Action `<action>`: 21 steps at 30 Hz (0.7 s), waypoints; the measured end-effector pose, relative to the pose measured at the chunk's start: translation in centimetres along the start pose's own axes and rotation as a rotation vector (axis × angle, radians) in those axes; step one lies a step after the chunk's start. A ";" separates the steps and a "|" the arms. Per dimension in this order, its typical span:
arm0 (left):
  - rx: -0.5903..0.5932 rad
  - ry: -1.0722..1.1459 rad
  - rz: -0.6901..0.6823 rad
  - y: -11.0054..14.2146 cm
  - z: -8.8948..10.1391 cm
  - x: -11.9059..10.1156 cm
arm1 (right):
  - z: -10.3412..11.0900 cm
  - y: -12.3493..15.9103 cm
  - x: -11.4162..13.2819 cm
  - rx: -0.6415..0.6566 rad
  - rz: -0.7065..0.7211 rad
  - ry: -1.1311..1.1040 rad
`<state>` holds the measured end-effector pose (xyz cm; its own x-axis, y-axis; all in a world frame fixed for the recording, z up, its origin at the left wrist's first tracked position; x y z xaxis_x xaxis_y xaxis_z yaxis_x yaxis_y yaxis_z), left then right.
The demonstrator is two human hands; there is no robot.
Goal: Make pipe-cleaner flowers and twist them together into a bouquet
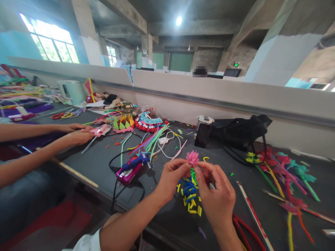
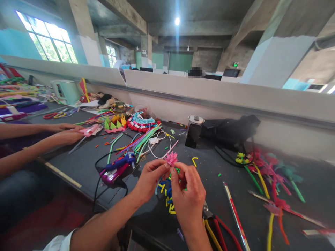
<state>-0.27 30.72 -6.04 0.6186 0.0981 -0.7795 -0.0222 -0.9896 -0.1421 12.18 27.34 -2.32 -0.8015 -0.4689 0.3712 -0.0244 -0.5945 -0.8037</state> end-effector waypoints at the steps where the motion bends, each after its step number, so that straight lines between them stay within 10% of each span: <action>1: 0.003 -0.004 0.004 0.1 0.0 0.0 | -0.1 0.0 0.0 0.003 0.017 0.007; 21: -0.007 -0.009 0.016 0.2 -0.1 0.1 | -0.2 0.1 -0.3 0.013 0.004 0.018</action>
<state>-0.15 30.54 -6.14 0.6110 0.0834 -0.7872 -0.0264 -0.9917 -0.1256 12.31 27.54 -2.58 -0.8119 -0.4599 0.3596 -0.0136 -0.6009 -0.7992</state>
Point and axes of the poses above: each hand's wrist, its own y-axis away from the middle knuckle, its own z-axis out of the back of the hand, x = y × z, the point moved 3 cm from there along -y, towards the middle knuckle, and after that the axes turned 13 degrees about y, right-handed, at the moved point
